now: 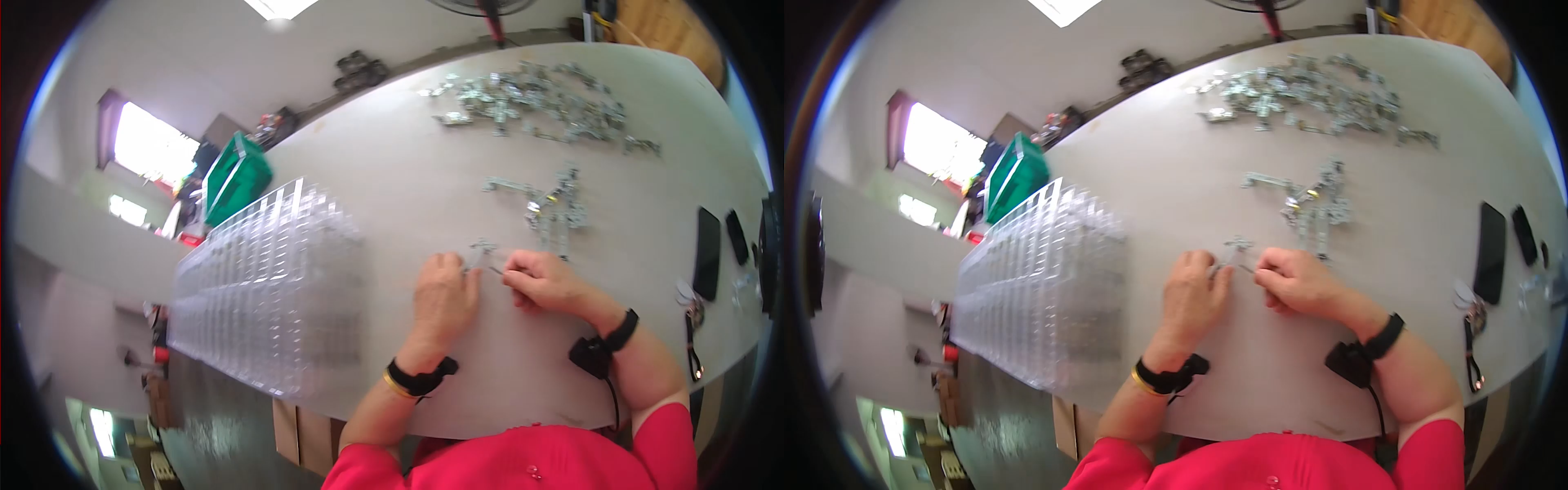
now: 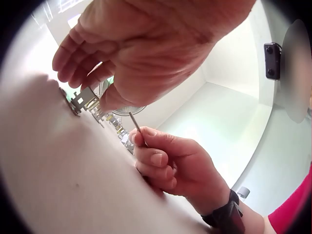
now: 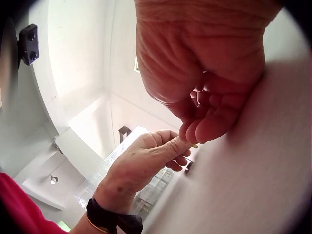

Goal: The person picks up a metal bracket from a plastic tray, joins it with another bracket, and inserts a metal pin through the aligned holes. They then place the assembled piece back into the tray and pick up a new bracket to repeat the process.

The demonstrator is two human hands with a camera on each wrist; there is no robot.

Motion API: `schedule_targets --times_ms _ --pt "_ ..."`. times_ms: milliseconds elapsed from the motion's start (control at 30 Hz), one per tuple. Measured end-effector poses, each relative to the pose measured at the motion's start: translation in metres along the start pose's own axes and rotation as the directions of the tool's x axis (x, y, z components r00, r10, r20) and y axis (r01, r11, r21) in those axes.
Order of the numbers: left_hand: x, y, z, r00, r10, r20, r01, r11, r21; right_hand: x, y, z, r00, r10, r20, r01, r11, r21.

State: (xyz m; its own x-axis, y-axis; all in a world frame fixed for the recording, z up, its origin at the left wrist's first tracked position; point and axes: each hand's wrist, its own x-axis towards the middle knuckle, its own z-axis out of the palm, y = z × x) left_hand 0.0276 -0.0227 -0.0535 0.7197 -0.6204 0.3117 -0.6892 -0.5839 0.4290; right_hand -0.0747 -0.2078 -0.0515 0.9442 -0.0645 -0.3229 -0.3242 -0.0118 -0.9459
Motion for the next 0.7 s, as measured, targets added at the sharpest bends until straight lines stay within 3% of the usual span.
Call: schedule_targets --times_ms 300,700 --pt "-0.003 -0.003 0.004 0.988 -0.079 0.134 0.083 0.996 -0.027 0.003 0.001 0.000 1.000 -0.007 0.014 0.006 1.000 0.031" --pt "-0.024 0.005 -0.019 0.996 -0.054 0.073 0.060 0.994 -0.093 0.005 0.005 -0.002 1.000 -0.020 0.016 0.019 0.997 0.079"
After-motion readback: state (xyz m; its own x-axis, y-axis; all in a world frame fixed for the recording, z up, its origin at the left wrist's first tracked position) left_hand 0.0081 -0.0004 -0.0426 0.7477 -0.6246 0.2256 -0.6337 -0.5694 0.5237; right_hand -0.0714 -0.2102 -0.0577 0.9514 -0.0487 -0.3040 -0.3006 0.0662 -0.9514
